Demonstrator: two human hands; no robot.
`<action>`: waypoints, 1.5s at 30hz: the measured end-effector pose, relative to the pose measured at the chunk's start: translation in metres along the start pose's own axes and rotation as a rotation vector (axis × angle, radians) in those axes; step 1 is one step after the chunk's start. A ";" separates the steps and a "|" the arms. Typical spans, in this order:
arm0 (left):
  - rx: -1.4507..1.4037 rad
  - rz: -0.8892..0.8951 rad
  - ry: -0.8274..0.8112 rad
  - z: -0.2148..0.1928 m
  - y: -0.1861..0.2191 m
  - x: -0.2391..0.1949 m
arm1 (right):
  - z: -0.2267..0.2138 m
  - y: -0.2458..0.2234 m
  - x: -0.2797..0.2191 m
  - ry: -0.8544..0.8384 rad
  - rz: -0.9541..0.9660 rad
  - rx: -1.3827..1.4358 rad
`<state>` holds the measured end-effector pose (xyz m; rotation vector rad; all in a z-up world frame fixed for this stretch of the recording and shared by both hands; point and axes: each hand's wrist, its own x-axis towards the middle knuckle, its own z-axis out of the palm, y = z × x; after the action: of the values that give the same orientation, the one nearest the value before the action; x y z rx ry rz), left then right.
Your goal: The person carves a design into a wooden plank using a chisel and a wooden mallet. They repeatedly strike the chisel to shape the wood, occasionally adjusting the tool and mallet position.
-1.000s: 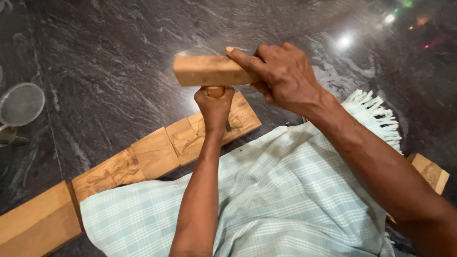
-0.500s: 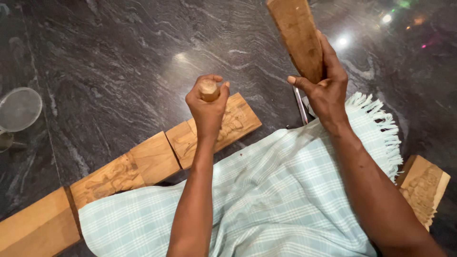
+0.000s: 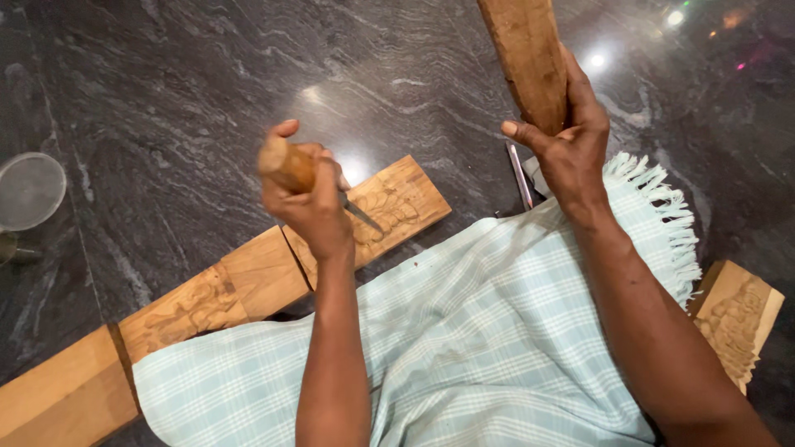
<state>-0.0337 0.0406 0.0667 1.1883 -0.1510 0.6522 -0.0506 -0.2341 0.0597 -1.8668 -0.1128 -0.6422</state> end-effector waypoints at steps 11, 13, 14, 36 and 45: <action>-0.057 -0.200 -0.055 -0.013 -0.034 -0.019 | 0.002 0.006 0.000 -0.008 0.000 0.028; -0.065 -0.210 -0.064 -0.014 -0.037 -0.022 | 0.001 0.007 0.000 -0.024 -0.031 0.031; -0.070 -0.211 -0.068 -0.014 -0.039 -0.023 | 0.001 0.007 0.000 -0.026 -0.034 0.021; -0.048 -0.200 -0.158 -0.015 -0.049 -0.021 | 0.004 0.006 -0.003 -0.053 -0.033 -0.015; 0.199 -0.214 -0.195 0.003 -0.051 -0.025 | 0.010 -0.049 -0.002 -0.109 -0.295 -0.040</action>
<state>-0.0255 0.0168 0.0157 1.4377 -0.1220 0.3690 -0.0670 -0.2053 0.0977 -1.9408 -0.4557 -0.7473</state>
